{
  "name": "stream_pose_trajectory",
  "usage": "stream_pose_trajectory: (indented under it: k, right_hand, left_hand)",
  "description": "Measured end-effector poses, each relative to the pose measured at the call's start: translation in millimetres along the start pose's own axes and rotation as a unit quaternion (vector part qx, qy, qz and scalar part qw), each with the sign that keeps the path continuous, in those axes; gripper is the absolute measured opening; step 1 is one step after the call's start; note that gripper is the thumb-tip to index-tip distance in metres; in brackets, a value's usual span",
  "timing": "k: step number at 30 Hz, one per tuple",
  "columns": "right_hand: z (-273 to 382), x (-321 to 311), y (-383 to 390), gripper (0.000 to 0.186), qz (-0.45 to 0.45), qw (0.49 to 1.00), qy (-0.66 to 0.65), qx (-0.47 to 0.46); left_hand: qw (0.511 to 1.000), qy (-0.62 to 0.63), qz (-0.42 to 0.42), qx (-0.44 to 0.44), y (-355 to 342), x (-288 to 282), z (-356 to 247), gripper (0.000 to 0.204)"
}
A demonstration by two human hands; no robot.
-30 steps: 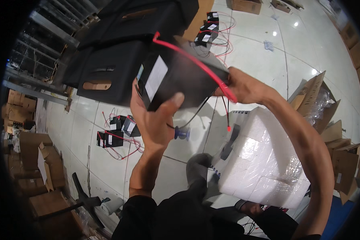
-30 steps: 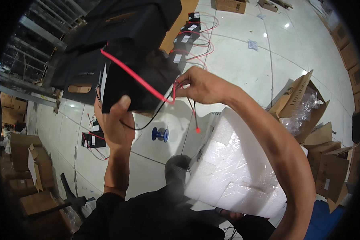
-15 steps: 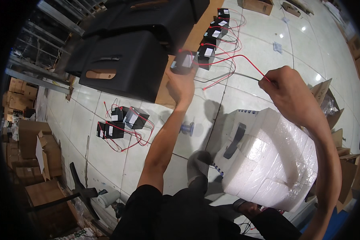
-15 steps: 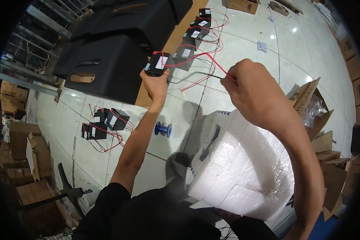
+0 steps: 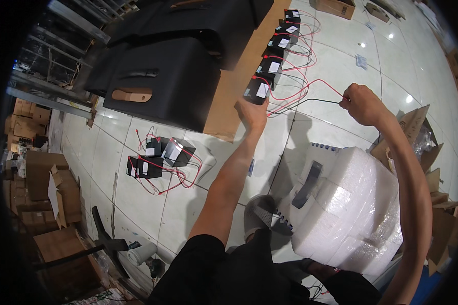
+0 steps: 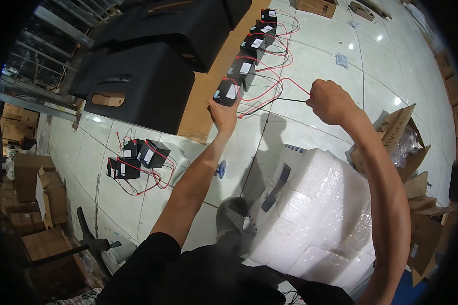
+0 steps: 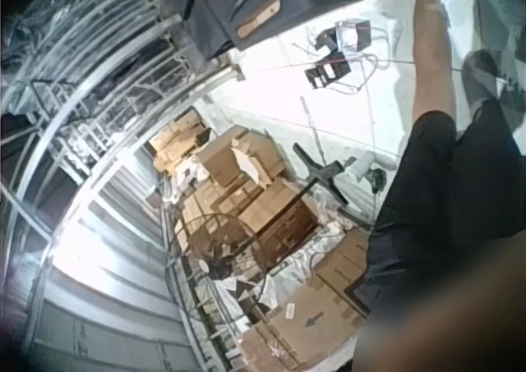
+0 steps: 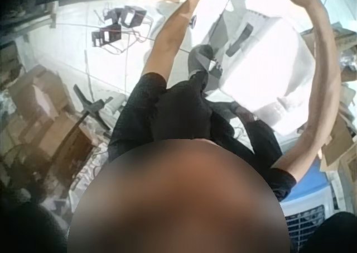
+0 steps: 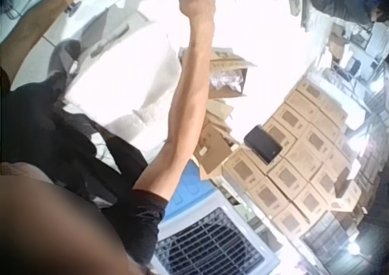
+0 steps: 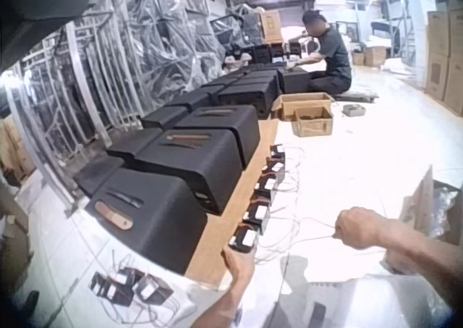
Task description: The person sits on the floor and unpacks small black battery packs from plastic wrap. They connect red and black wires to the battery terminals and use a soldering iron with solder to secure the connections. The person repeats this process for multiple battery units.
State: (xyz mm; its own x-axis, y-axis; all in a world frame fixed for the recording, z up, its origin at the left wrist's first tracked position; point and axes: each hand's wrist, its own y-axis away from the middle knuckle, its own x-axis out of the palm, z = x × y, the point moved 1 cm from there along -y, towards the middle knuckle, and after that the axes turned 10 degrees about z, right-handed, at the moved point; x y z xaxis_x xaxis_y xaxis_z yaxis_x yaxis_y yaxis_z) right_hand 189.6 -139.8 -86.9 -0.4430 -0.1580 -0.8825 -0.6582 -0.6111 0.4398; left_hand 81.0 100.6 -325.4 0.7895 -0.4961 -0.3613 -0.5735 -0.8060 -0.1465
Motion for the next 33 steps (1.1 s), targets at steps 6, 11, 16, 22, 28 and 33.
stream_pose_trajectory:
  k: [6, 11, 16, 22, 28, 33]
  right_hand:
    - [-5.3, -2.3, -2.7, 0.022, 0.047, 0.998, -0.028, 0.028]
    - [-3.3, -0.5, 0.4, 0.020, 0.048, 0.997, -0.043, 0.041]
    - [-15.1, 14.0, -10.7, 0.023, 0.016, 0.998, -0.043, 0.043]
    - [-40.0, 33.2, -35.9, 0.038, -0.074, 0.995, -0.055, 0.048]
    - [-47.8, 3.6, 15.3, 0.060, -0.183, 0.980, -0.080, 0.023]
    - [-33.4, -21.7, 142.4, 0.048, -0.162, 0.985, -0.065, 0.003]
  left_hand:
    - [1.000, 0.013, -0.014, 0.016, 0.5, 22.0, 2.7, 0.081]
    - [0.999, 0.012, -0.029, 0.041, -15.0, 35.1, 1.7, 0.077]
    - [1.000, 0.015, 0.010, -0.005, -27.5, 40.0, -6.1, 0.077]
    - [0.999, -0.041, 0.025, -0.007, -30.6, 24.4, -16.6, 0.085]
    - [0.994, -0.054, 0.086, 0.031, 21.7, -67.2, -2.2, 0.068]
    - [0.980, -0.010, 0.197, -0.014, 117.5, -174.3, 10.2, 0.045]
